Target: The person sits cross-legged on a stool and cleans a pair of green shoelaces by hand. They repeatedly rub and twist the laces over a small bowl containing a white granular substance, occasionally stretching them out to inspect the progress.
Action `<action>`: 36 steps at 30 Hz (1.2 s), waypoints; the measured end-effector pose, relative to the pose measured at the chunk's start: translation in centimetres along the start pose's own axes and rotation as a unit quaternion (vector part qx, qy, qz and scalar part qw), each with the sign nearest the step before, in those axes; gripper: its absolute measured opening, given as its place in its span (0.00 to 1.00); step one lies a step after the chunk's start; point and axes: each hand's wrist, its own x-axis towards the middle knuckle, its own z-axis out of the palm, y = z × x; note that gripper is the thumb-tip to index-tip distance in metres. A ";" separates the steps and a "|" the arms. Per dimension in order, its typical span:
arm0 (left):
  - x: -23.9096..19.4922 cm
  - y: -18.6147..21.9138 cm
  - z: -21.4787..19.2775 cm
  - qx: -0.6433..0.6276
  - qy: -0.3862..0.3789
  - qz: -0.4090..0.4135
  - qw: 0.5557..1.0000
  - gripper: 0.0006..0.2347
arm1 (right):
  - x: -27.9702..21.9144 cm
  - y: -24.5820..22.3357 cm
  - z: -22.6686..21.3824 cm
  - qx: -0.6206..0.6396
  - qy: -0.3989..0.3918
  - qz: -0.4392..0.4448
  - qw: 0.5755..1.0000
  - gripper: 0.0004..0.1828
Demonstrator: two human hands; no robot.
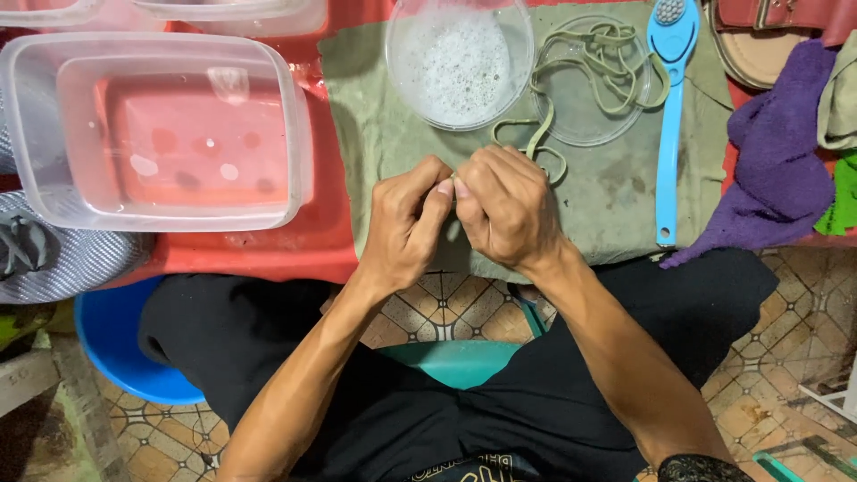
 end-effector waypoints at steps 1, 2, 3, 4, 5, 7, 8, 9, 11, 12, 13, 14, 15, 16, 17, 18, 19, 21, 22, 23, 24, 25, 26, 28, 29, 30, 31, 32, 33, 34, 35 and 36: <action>0.1 0.0 -0.1 0.000 0.000 0.000 1.000 0.10 | 0.3 -0.1 0.1 -0.001 0.000 0.000 1.000 0.20; 0.2 0.1 -0.2 -0.004 -0.002 0.003 1.000 0.10 | 0.5 -0.1 0.2 0.010 0.006 0.011 1.000 0.20; 0.2 0.1 -0.3 -0.008 -0.003 0.006 1.000 0.11 | 0.8 -0.3 0.2 0.020 0.011 0.021 1.000 0.20; 0.1 0.0 -0.2 -0.006 -0.003 0.007 1.000 0.11 | 0.4 -0.3 0.3 0.021 0.012 0.020 0.999 0.20; 0.1 0.0 -0.1 0.000 0.003 0.005 1.000 0.10 | 0.1 -0.3 0.4 0.013 0.015 -0.005 1.000 0.21; 0.3 -0.1 -0.1 0.005 0.008 0.006 1.000 0.09 | 0.0 -0.1 0.5 0.002 0.018 -0.031 0.999 0.21; 0.3 -0.1 -0.2 -0.003 0.005 0.009 1.000 0.09 | 0.0 0.0 0.6 0.000 0.022 -0.014 1.000 0.20; 0.3 0.0 -0.3 -0.011 0.002 0.012 1.000 0.09 | 0.1 -0.1 0.7 -0.001 0.026 0.003 1.000 0.20; 0.3 -0.3 -0.2 -0.011 0.009 0.010 1.000 0.09 | 0.1 -0.1 0.7 -0.006 0.027 -0.009 1.000 0.20; 0.2 -0.4 -0.2 -0.013 0.014 0.009 1.000 0.10 | 0.1 -0.1 0.7 -0.015 0.027 -0.019 0.999 0.20; 0.2 -0.2 -0.4 -0.012 0.015 0.009 1.000 0.10 | 0.0 -0.2 0.8 -0.014 0.028 -0.020 0.999 0.20; 0.3 -0.1 -0.4 -0.013 0.012 0.013 1.000 0.09 | -0.1 -0.2 0.8 -0.001 0.022 -0.008 1.000 0.20; 0.3 0.1 -0.4 -0.014 0.009 0.016 1.000 0.09 | -0.2 -0.2 0.7 0.011 0.016 0.003 1.000 0.20; 0.2 0.0 -0.4 -0.014 0.011 0.017 1.000 0.09 | -0.2 -0.2 0.7 0.011 0.015 0.001 1.000 0.20; 0.1 -0.1 -0.3 -0.017 0.009 0.015 1.000 0.09 | -0.2 -0.3 0.7 0.017 0.013 0.007 1.000 0.19; 0.1 -0.2 -0.5 -0.018 0.007 0.015 1.000 0.10 | 0.0 -0.3 0.9 0.022 0.013 0.012 1.000 0.19; 0.1 -0.2 -0.5 -0.017 0.009 0.016 1.000 0.10 | -0.3 -0.4 1.0 0.023 0.014 0.009 1.000 0.19; 0.3 -0.1 -0.3 -0.010 0.022 0.016 1.000 0.10 | -0.8 -0.4 1.0 0.041 0.001 0.019 0.999 0.19; 0.3 -0.1 -0.4 -0.011 0.023 0.017 1.000 0.10 | -0.3 -0.6 0.8 0.041 0.001 0.018 0.999 0.19; 0.2 -0.2 -0.4 -0.021 0.014 0.016 1.000 0.10 | 0.2 -0.8 0.6 0.035 -0.005 0.034 0.999 0.18; 0.3 -0.2 -0.6 -0.029 0.007 0.017 0.999 0.10 | 0.8 -0.8 0.4 0.029 -0.010 0.048 0.998 0.18; 0.2 -0.3 -0.5 -0.028 0.010 0.018 0.999 0.10 | 0.5 -0.8 0.5 0.030 -0.010 0.045 0.998 0.18; 0.1 -0.5 -0.4 -0.020 0.017 0.014 1.000 0.10 | 0.2 -0.8 0.6 0.022 -0.004 0.018 1.000 0.18; 0.3 -0.5 -0.3 -0.013 0.024 0.011 1.000 0.09 | 0.1 -0.7 0.8 0.012 0.001 -0.010 1.000 0.18; 0.4 -0.4 -0.3 -0.016 0.024 0.011 1.000 0.09 | 0.4 -0.7 0.8 0.007 0.002 0.006 1.000 0.18; 0.5 -0.4 -0.4 -0.018 0.027 0.011 0.999 0.09 | 0.7 -0.6 0.9 0.003 0.002 0.020 1.000 0.18; 0.3 -0.5 -0.2 -0.018 0.029 0.013 0.999 0.09 | 0.1 -0.7 1.0 0.002 0.001 0.017 1.000 0.18; 0.3 -0.6 -0.2 -0.013 0.027 0.018 0.999 0.09 | -0.2 -0.6 1.2 0.004 0.010 0.004 1.000 0.18; 0.2 -0.7 -0.2 -0.008 0.025 0.023 0.999 0.09 | -0.4 -0.6 1.3 0.005 0.019 -0.009 1.000 0.19; 0.2 -0.3 -0.2 -0.006 0.031 0.028 0.999 0.09 | -0.2 -0.9 1.0 0.006 0.020 -0.018 1.000 0.19; 0.2 0.2 -0.3 -0.013 0.027 0.026 0.999 0.09 | 0.1 -1.3 0.7 0.021 0.017 -0.005 1.000 0.18; 0.5 0.7 -0.4 -0.019 0.024 0.025 0.999 0.09 | 0.6 -1.5 0.3 0.035 0.016 0.006 0.999 0.18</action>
